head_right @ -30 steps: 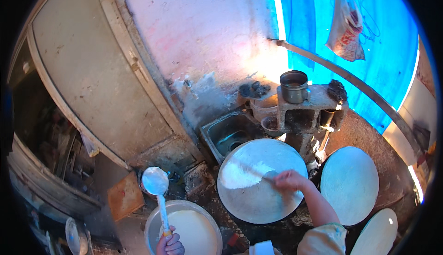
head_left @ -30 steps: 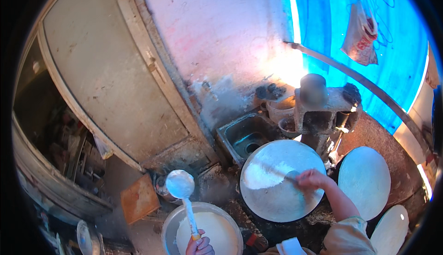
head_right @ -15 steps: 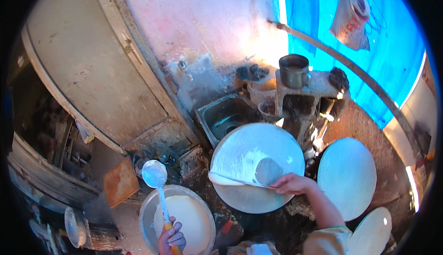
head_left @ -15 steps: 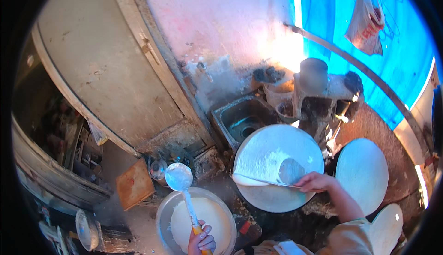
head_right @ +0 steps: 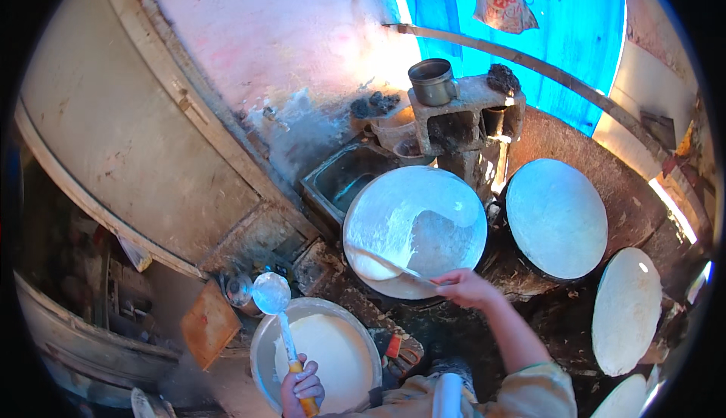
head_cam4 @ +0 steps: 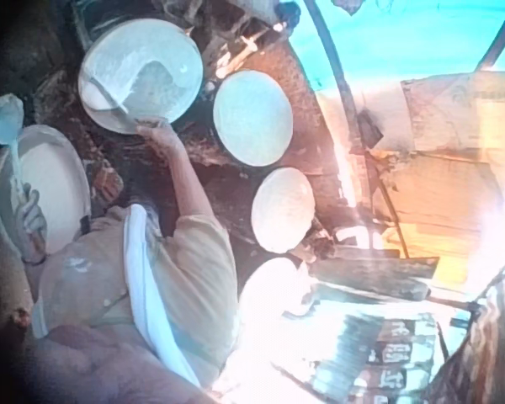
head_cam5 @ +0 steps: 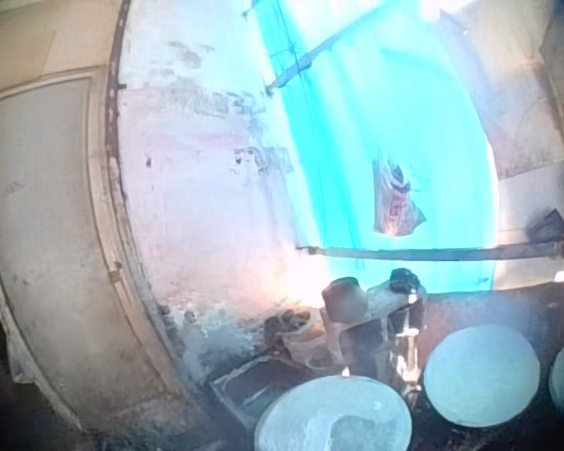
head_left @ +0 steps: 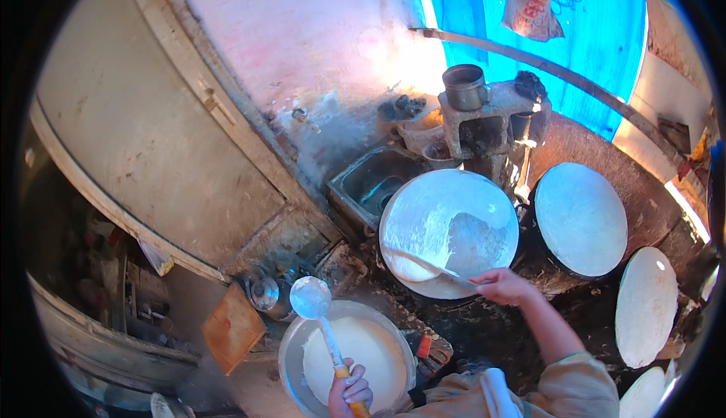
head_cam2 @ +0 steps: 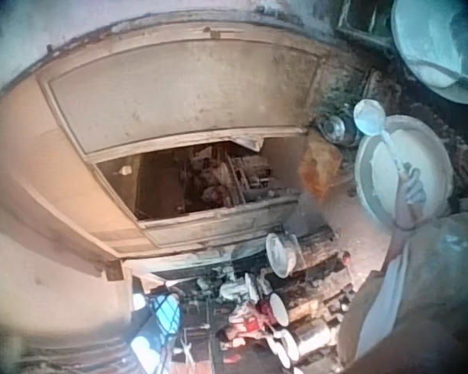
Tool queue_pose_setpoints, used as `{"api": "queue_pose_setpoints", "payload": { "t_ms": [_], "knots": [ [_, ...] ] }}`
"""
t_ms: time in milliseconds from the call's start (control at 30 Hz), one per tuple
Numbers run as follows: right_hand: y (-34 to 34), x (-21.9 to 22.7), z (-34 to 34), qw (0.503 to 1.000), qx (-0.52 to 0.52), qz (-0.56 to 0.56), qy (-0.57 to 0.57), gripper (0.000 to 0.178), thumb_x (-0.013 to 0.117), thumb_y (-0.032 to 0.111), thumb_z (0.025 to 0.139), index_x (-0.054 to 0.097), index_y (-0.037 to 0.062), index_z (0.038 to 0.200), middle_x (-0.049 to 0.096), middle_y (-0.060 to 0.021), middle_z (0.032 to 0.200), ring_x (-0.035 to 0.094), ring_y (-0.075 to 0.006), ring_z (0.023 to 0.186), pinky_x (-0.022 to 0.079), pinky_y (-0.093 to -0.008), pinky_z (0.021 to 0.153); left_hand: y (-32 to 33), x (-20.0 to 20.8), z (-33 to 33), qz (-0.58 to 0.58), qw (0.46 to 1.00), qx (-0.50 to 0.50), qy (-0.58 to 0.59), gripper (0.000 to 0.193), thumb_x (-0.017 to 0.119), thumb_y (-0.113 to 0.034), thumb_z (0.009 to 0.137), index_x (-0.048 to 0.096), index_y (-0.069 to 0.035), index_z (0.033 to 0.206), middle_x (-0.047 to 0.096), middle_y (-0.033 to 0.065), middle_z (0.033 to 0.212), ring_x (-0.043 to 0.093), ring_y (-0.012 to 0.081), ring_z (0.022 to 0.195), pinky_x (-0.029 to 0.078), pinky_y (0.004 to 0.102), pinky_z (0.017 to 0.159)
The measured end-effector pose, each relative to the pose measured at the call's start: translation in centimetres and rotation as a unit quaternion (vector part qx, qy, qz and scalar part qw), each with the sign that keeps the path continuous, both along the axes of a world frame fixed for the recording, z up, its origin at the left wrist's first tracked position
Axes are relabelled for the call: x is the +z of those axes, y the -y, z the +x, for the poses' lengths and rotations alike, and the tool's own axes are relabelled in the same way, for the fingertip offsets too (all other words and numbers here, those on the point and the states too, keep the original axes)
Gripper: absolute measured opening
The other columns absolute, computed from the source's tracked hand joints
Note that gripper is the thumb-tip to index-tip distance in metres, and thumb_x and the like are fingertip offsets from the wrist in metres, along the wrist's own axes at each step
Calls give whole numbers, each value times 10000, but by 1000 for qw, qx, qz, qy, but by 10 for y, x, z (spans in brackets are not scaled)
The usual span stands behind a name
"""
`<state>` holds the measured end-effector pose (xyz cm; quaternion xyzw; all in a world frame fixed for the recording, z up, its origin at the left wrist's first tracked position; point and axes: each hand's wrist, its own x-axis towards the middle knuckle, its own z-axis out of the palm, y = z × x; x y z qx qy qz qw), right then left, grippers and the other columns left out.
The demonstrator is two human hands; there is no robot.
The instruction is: The person spreads white batter onto multiple hot circular griddles using a ladle and a stick to create thin flatbreads. They peel the cooked flatbreads off the griddles by hand or with the stick and stack them.
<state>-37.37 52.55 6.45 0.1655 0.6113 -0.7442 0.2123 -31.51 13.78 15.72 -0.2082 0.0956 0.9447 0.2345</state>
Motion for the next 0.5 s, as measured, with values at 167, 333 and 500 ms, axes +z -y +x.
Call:
{"api": "queue_pose_setpoints", "payload": {
  "t_ms": [167, 333, 500],
  "knots": [
    [184, -2, -27, 978, -121, -166, -35, 344, 477, 253, 910, 431, 232, 1250, 282, 71, 538, 276, -43, 387, 230, -200, 339, 43, -6, 23, 46, 999, -13, 19, 247, 374, 9, 875, 480, -57, 1088, 393, 7, 685, 355, 39, 436, 324, 142, 360],
    [278, -41, -46, 943, -305, -124, 56, 139, 482, 300, 904, 435, 175, 864, 279, 47, 508, 280, -74, 367, 218, -237, 326, 72, -16, 41, 38, 999, 7, 23, 255, 391, 12, 862, 481, -60, 1089, 392, 2, 674, 355, 35, 437, 323, 144, 368],
    [247, -36, 50, 936, -333, -85, 80, 178, 469, 325, 906, 419, 178, 819, 294, 37, 502, 275, -78, 348, 219, -243, 305, 110, -26, 56, -10, 999, 34, 14, 256, 411, 8, 858, 471, -81, 1090, 383, -12, 661, 354, 31, 436, 309, 143, 364]
  ]
}}
